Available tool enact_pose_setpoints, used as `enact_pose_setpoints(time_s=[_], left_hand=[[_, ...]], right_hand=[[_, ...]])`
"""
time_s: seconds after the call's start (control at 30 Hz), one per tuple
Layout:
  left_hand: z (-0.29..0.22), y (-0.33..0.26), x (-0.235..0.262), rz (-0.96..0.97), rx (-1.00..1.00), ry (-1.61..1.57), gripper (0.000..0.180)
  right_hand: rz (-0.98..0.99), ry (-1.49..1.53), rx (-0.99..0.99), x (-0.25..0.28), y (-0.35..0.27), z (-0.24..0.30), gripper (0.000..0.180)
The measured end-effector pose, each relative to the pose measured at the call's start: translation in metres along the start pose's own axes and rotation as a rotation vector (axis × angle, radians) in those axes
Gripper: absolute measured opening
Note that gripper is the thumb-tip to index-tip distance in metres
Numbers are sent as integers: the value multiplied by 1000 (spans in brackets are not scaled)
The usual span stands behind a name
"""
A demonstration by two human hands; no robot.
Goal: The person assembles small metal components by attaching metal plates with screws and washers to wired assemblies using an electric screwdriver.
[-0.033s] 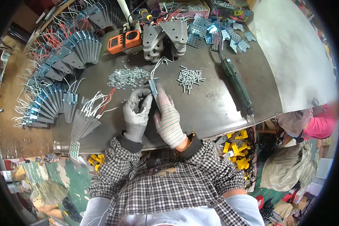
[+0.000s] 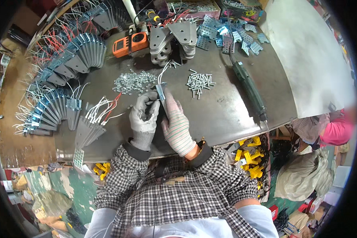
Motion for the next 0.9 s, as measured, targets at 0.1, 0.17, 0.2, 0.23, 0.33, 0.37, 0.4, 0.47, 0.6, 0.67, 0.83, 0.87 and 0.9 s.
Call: enact_pose_setpoints(time_s=[0.1, 0.17, 0.2, 0.23, 0.33, 0.37, 0.4, 0.47, 0.6, 0.67, 0.83, 0.87, 0.9], left_hand=[[-18, 0, -3, -28, -233, 300, 23], [-18, -3, -2, -12, -235, 338, 24], [-15, -3, -1, -6, -218, 328, 25], [-14, -3, 4, -9, -199, 328, 26], [-16, -1, 1, -32, -332, 335, 43], [-15, 1, -2, -21, -318, 312, 44], [-15, 1, -4, -9, -303, 291, 44], [-14, 2, -4, -18, -318, 301, 44], [-13, -1, 3, -10, -208, 378, 25], [-17, -2, 0, -1, -201, 347, 25], [-18, 0, -2, -10, -200, 368, 24], [-18, 0, -2, -12, -203, 344, 24], [-19, 0, -2, -13, -206, 319, 24]], right_hand=[[90, -14, -96, 8, 3, 6, 81], [179, -344, 69, 22, 6, 1, 70], [242, -396, 13, 41, 11, -15, 61], [109, -523, -7, 74, 30, -5, 51], [-217, -1232, -281, 182, 37, -49, 57], [-110, -1237, -417, 207, 30, -78, 59], [-82, -1014, -491, 227, 25, -102, 58], [-106, -685, -404, 234, 29, -108, 57], [-205, 417, -555, 209, 29, -72, 51], [-213, 888, -410, 181, 35, -43, 51], [-407, 1526, -335, 120, 51, -31, 38], [-461, 1547, -356, 113, 55, -36, 37], [-458, 1551, -358, 109, 57, -44, 37]])
Point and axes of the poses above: each hand's wrist, its own y-axis towards the middle knuckle, its own x-axis out of the back of the hand, z = x × y, the point moved 5 cm from there along y, towards the middle knuckle, and after that the axes turned 3 degrees about -y, right-handed, at the moved point
